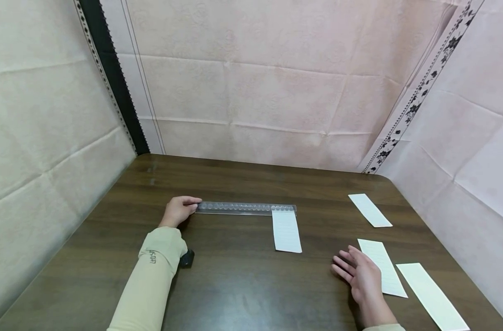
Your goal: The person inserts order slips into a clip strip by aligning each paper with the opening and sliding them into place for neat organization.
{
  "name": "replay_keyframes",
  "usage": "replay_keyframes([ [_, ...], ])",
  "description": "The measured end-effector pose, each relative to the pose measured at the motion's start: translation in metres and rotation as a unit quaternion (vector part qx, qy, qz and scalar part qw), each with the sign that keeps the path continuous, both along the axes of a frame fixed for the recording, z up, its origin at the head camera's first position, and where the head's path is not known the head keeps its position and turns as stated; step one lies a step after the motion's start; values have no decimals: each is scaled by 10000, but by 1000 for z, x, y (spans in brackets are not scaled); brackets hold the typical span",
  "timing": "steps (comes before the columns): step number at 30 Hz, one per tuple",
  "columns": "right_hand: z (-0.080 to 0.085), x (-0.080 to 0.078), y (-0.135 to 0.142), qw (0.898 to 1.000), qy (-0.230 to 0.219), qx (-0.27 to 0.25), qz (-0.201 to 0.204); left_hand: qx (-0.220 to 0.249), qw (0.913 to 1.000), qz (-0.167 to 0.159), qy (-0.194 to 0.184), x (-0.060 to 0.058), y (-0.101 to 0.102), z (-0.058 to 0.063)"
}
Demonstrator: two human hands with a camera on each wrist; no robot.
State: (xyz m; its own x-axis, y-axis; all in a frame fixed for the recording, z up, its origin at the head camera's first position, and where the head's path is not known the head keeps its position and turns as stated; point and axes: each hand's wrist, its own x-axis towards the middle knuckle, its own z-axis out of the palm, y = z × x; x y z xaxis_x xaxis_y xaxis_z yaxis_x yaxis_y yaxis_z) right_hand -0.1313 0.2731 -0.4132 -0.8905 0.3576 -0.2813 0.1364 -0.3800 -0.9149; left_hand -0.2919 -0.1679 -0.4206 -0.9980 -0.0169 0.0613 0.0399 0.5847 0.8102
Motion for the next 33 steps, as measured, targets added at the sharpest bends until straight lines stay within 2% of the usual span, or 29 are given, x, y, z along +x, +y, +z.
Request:
replay_keyframes([
  [9,-2,7,14,9985,89,-424,-333,54,10000,-45,19,1,1,1],
  [19,-2,11,28,9952,192,-547,-794,15,9999,-74,105,-1,0,-2],
  [29,-1,19,39,9831,626,-958,-1428,79,10000,-40,45,-2,0,-4],
  [33,0,21,46,9726,862,-965,-1930,83,10000,-39,30,0,0,-2],
])
